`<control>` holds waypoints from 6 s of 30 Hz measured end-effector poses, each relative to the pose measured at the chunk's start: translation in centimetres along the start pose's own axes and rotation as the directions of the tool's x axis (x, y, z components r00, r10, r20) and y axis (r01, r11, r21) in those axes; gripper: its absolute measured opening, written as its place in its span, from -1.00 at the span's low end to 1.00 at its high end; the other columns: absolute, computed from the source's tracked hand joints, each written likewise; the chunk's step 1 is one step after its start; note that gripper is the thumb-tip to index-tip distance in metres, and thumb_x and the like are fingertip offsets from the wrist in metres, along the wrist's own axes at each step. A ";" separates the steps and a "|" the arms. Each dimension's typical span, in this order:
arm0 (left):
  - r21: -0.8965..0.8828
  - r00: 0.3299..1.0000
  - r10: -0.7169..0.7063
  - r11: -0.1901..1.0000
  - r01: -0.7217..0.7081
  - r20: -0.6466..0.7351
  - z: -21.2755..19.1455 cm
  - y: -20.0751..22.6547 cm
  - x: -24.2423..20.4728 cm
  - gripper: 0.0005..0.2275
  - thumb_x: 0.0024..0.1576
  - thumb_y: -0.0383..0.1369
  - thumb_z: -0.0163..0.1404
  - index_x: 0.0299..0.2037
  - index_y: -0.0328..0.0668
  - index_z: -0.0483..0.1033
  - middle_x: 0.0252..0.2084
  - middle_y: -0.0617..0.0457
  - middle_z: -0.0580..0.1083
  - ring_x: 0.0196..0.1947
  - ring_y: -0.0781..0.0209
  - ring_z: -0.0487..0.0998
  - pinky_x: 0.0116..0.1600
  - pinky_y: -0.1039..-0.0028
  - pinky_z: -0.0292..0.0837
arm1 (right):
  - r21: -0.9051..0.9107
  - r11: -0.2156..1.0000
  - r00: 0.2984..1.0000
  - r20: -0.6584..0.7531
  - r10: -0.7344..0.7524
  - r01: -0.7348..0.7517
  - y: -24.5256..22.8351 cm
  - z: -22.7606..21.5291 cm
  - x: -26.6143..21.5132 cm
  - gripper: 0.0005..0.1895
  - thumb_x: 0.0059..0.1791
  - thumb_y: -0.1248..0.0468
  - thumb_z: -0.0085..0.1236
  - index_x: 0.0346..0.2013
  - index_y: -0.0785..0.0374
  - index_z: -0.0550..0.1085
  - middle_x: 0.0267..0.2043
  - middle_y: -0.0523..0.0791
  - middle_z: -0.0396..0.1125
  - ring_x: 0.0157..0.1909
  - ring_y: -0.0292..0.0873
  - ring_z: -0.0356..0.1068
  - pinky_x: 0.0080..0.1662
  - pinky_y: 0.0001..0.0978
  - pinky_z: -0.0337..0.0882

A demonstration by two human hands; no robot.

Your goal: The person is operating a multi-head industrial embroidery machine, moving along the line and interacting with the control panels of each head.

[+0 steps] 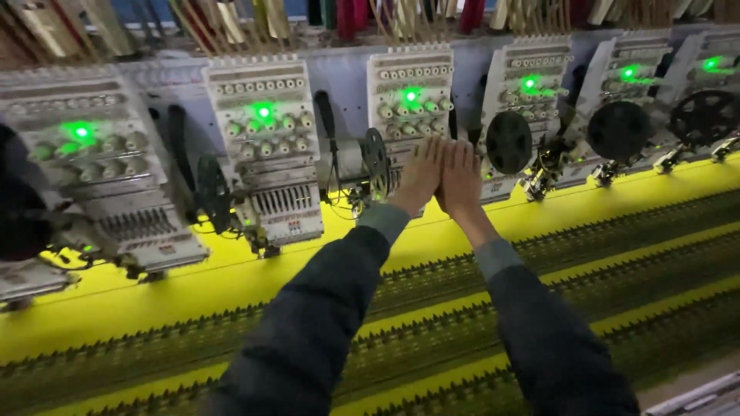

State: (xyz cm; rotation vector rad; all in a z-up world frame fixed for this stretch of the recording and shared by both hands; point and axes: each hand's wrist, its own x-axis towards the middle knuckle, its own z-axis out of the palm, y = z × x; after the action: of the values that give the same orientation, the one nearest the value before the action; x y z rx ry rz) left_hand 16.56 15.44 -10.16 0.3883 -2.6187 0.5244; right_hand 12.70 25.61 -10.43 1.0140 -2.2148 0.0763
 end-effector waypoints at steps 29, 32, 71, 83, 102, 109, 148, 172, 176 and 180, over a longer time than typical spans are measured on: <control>-0.205 0.955 0.107 0.977 -0.051 0.276 -24.7 22.2 -35.6 -0.50 0.45 -0.33 -0.48 0.60 -0.20 -0.22 0.64 -0.09 -0.12 0.62 -0.07 -0.18 0.60 0.13 -0.20 | -0.116 0.990 0.926 0.359 0.113 -0.076 3.0 -25.6 -39.8 0.12 -0.08 0.40 0.34 0.59 0.19 -0.19 0.64 0.06 -0.26 0.63 0.11 -0.24 0.48 -0.05 -0.02; -0.242 0.929 0.136 0.969 -0.052 0.343 -26.2 24.9 -37.5 -0.50 0.45 -0.36 -0.50 0.60 -0.18 -0.26 0.66 -0.05 -0.18 0.64 -0.05 -0.24 0.60 0.13 -0.26 | -0.058 0.990 0.913 0.383 0.139 -0.126 3.4 -29.1 -43.1 0.01 -0.03 0.40 0.14 0.59 0.15 -0.20 0.65 0.06 -0.25 0.64 0.15 -0.26 0.47 0.03 -0.02; -0.270 0.985 0.060 0.963 -0.015 0.160 -47.9 57.3 -59.6 -0.49 0.36 -0.37 -0.25 0.53 -0.31 -0.01 0.53 -0.19 0.16 0.56 -0.14 0.04 0.53 0.12 -0.06 | 0.064 0.985 0.906 0.406 0.119 -0.158 21.1 -52.1 -77.1 -0.17 0.07 0.36 0.00 0.58 0.23 -0.11 0.60 0.10 -0.15 0.62 0.17 -0.20 0.48 0.01 0.00; -0.299 0.995 -0.074 0.953 0.053 -0.060 -45.1 72.6 -51.7 -0.58 0.34 -0.37 -0.29 0.40 -0.29 0.24 0.37 -0.13 0.37 0.44 -0.09 0.21 0.41 0.11 0.07 | 0.011 0.997 0.937 0.341 0.072 -0.080 37.5 -47.2 -79.7 -0.33 0.14 0.36 -0.24 0.56 0.20 -0.07 0.61 0.06 -0.11 0.61 0.14 -0.15 0.46 0.00 0.04; -0.219 0.940 -0.063 0.965 0.142 0.334 -47.1 92.2 -34.7 -0.40 0.34 -0.39 -0.21 0.57 -0.29 -0.17 0.60 -0.14 0.02 0.60 -0.11 -0.13 0.57 0.09 -0.30 | 0.080 0.996 0.900 0.435 -0.001 -0.038 65.8 -27.0 -77.3 0.08 -0.05 0.02 0.12 0.59 0.14 -0.27 0.65 -0.02 -0.31 0.65 0.13 -0.30 0.50 -0.02 -0.09; -0.209 0.980 -0.128 0.965 0.158 0.152 -41.3 97.3 -25.6 -0.50 0.29 -0.27 -0.08 0.45 -0.15 0.18 0.41 -0.01 0.31 0.44 0.03 0.18 0.43 0.21 0.03 | 0.011 0.998 0.915 0.399 -0.055 0.056 73.3 -24.6 -73.4 0.01 -0.01 0.08 0.13 0.59 0.10 -0.19 0.64 -0.04 -0.22 0.64 0.08 -0.24 0.50 -0.07 -0.02; 0.133 0.846 -0.394 0.919 0.371 0.360 -20.1 88.0 4.8 -0.51 0.47 -0.27 -0.38 0.60 -0.09 -0.12 0.62 0.04 -0.01 0.60 0.06 -0.08 0.60 0.23 -0.29 | 0.124 0.942 0.941 0.092 -0.325 0.313 75.5 4.3 -43.3 -0.06 0.01 0.26 0.09 0.60 0.15 -0.16 0.63 0.04 -0.21 0.60 0.19 -0.17 0.43 0.05 0.02; -0.030 0.870 -0.407 0.902 0.431 0.279 -1.0 68.4 31.2 -0.53 0.41 -0.37 -0.47 0.55 -0.20 -0.05 0.60 -0.08 0.06 0.59 0.02 -0.04 0.53 0.25 -0.15 | 0.130 0.958 0.964 0.044 -0.264 0.256 71.1 33.7 -9.9 -0.08 0.08 0.31 0.02 0.62 0.05 -0.24 0.61 -0.05 -0.17 0.59 0.06 -0.08 0.43 -0.15 0.14; 0.048 0.853 -0.420 0.903 0.427 0.308 0.5 65.5 33.8 -0.53 0.43 -0.36 -0.41 0.56 -0.22 -0.04 0.59 -0.06 0.07 0.59 -0.01 -0.05 0.54 0.19 -0.09 | 0.227 0.932 0.955 0.023 -0.296 0.284 70.0 24.7 -8.1 -0.12 0.01 0.19 0.05 0.57 0.17 -0.10 0.56 0.03 -0.05 0.54 0.15 -0.01 0.38 -0.10 0.21; 0.129 0.852 -0.426 0.904 0.407 0.303 1.9 62.0 36.2 -0.53 0.44 -0.34 -0.38 0.57 -0.17 -0.06 0.59 -0.05 0.06 0.57 -0.01 -0.04 0.53 0.16 -0.07 | 0.422 0.893 0.932 0.235 -0.277 0.159 68.3 21.6 -4.3 -0.06 -0.02 0.19 0.10 0.58 0.15 -0.12 0.63 0.01 -0.18 0.62 0.13 -0.20 0.46 0.05 0.03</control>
State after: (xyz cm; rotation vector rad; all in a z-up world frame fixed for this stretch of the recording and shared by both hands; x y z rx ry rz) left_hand -37.00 63.13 -13.16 1.1214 -2.7030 0.4172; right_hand -44.43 68.83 -14.56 1.5858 -2.3820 0.3032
